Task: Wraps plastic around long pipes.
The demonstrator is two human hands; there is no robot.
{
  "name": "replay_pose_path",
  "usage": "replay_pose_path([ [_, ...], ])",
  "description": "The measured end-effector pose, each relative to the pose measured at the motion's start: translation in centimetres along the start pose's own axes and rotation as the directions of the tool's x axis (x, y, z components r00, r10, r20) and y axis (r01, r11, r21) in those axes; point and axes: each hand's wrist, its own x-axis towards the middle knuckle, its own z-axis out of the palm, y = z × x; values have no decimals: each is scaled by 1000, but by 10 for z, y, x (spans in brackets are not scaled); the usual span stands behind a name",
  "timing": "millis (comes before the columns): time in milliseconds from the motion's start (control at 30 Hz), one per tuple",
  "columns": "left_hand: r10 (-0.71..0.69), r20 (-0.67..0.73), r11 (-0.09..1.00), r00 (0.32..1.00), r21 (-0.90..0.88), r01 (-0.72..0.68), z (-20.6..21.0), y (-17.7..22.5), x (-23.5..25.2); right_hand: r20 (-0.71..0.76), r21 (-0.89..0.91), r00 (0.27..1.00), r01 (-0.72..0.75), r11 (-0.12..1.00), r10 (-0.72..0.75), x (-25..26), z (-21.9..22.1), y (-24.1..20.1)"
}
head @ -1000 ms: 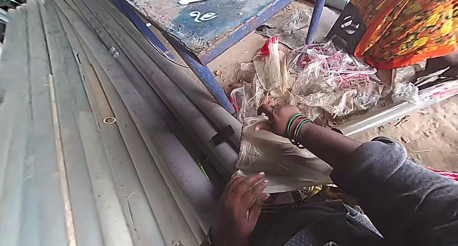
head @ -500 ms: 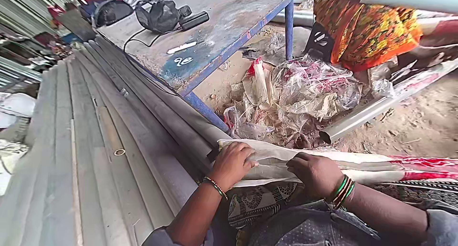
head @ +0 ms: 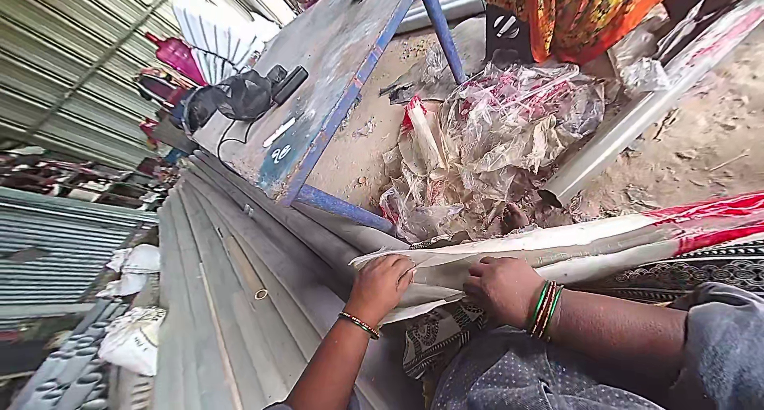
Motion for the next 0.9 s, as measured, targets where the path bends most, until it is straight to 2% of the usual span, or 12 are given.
replay_pose_path([
  [167, 11, -176, 996, 984, 85, 4, 10, 6, -1, -26, 28, 996, 85, 996, -85, -2, 7, 2],
  [267, 6, -176, 994, 984, 108, 13, 4, 5, 5, -137, -37, 974, 176, 984, -180, -4, 22, 3],
  [367, 2, -150, 995, 989, 99, 13, 0, -1, 10, -276, -143, 919, 250, 958, -281, -4, 35, 6],
  [433, -53, -67, 997, 996, 54, 57, -7, 1, 15, -308, -142, 908, 252, 957, -285, -3, 35, 9],
  [500, -151, 138, 987, 979, -42, 158, -23, 5, 21, -367, -143, 886, 248, 958, -284, -1, 38, 12],
  [567, -151, 288, 977, 946, -103, 187, -35, 2, 24, -395, -143, 879, 228, 963, -267, 0, 38, 13],
  [600, -115, 312, 977, 943, -137, 164, -38, -3, 23, -416, -156, 870, 219, 963, -266, 1, 38, 14],
  [700, 4, 184, 969, 983, -242, 41, -32, -18, 6, -464, -175, 848, 198, 964, -258, 2, 40, 16],
  [800, -77, 176, 977, 981, -181, 109, -26, -16, -6, -413, -100, 890, 168, 981, -194, 1, 35, 16],
  [900, -164, 110, 976, 980, -128, 178, -15, -11, -10, -309, -21, 943, 120, 993, -120, 9, 25, 7],
])
